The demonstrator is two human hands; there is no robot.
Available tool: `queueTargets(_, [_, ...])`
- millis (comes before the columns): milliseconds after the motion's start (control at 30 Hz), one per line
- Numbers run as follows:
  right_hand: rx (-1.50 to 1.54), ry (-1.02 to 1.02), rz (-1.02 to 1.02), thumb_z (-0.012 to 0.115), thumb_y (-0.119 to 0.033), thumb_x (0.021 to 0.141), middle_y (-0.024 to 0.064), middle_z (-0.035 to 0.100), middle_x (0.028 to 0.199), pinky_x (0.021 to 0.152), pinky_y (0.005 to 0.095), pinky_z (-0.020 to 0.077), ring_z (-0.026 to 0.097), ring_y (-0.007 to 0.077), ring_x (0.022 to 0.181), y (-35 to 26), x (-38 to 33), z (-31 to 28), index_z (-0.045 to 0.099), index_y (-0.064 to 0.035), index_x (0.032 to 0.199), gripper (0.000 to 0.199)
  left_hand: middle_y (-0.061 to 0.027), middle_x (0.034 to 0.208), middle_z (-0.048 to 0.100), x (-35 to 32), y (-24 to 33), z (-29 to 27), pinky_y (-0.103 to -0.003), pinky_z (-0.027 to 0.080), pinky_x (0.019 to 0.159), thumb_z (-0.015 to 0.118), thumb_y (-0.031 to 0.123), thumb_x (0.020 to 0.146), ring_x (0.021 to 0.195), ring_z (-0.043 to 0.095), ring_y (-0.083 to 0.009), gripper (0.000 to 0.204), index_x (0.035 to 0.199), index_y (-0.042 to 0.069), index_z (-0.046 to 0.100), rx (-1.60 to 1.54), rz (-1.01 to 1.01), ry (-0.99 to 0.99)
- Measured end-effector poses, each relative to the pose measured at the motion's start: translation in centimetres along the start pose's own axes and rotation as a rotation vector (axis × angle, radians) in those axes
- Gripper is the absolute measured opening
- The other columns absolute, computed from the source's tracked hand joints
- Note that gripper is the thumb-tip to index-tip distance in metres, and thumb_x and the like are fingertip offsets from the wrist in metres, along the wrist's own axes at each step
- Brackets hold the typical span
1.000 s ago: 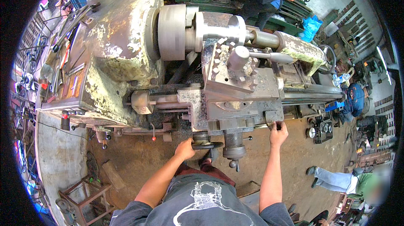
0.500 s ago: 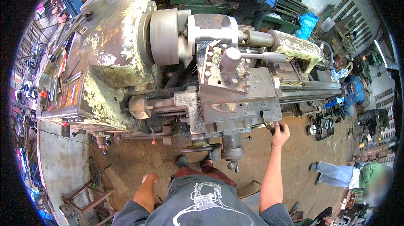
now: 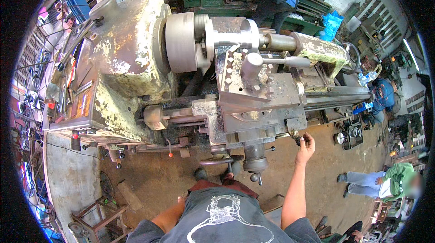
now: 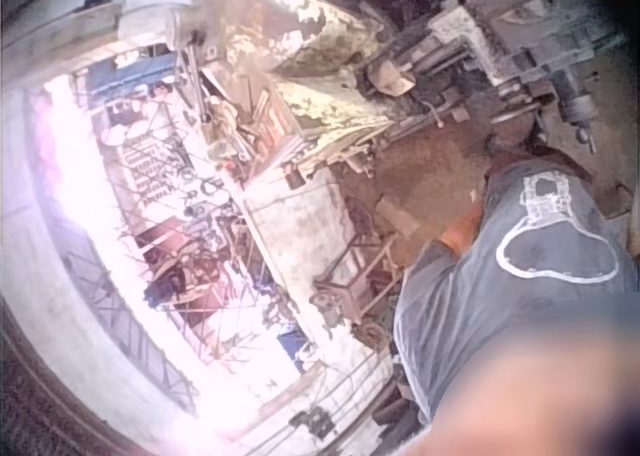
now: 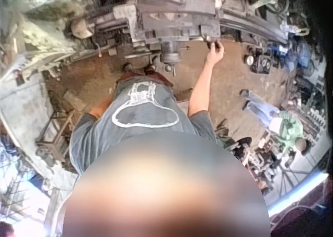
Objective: The person operates a metal lathe, turning handwheels to advance the cutting tool against a rotating cylindrical workpiece. They repeatedly adjust the tool position and occasionally pause to observe the cut. The workpiece remains mounted in the chuck throughout.
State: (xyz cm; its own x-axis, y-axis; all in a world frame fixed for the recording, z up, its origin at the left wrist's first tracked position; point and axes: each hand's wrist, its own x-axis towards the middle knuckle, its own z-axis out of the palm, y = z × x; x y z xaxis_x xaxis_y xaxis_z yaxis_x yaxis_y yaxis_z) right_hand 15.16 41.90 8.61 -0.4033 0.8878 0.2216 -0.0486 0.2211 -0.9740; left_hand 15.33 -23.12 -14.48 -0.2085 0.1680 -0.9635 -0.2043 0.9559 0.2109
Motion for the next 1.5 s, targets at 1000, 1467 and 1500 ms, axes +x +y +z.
queueTargets(1000, [-0.269, -0.12, 1.01, 0.056, -0.012, 0.091, 0.0122, 0.063, 0.107, 0.063, 0.0367, 0.0502, 0.063, 0.0237, 0.081, 13.4, -8.8, 1.3, 0.055, -0.0019, 0.129, 0.039, -0.0197, 0.14, 0.054, -8.4, 23.0, -13.5, -0.044, 0.041, 0.109, 0.064, 0.024, 0.093, 0.13, 0.05, -0.0383, 0.052, 0.139, 0.006, 0.049, 0.191, 0.851, 0.513])
queueTargets(1467, [-0.006, -0.029, 1.216, 0.062, -0.026, 0.092, 0.004, 0.063, 0.079, 0.057, 0.0364, 0.0446, 0.058, 0.0217, 0.066, 21.7, -9.1, 0.9, 0.068, -0.0127, 0.091, 0.015, -0.0214, 0.129, 0.061, -8.5, 24.9, -12.5, -0.043, 0.043, 0.104, 0.063, 0.044, 0.094, 0.122, 0.055, -0.0379, 0.053, 0.123, 0.0, 0.062, -0.067, 0.761, 0.495])
queueTargets(1500, [0.057, -0.067, 1.217, 0.062, -0.026, 0.092, 0.0041, 0.063, 0.079, 0.056, 0.0358, 0.0445, 0.058, 0.0217, 0.066, 22.2, -9.1, 0.8, 0.067, -0.0127, 0.09, 0.014, -0.0213, 0.127, 0.061, -8.4, 25.0, -12.5, -0.043, 0.044, 0.103, 0.064, 0.044, 0.093, 0.121, 0.056, -0.0379, 0.053, 0.122, 0.0, 0.062, -0.064, 0.763, 0.494])
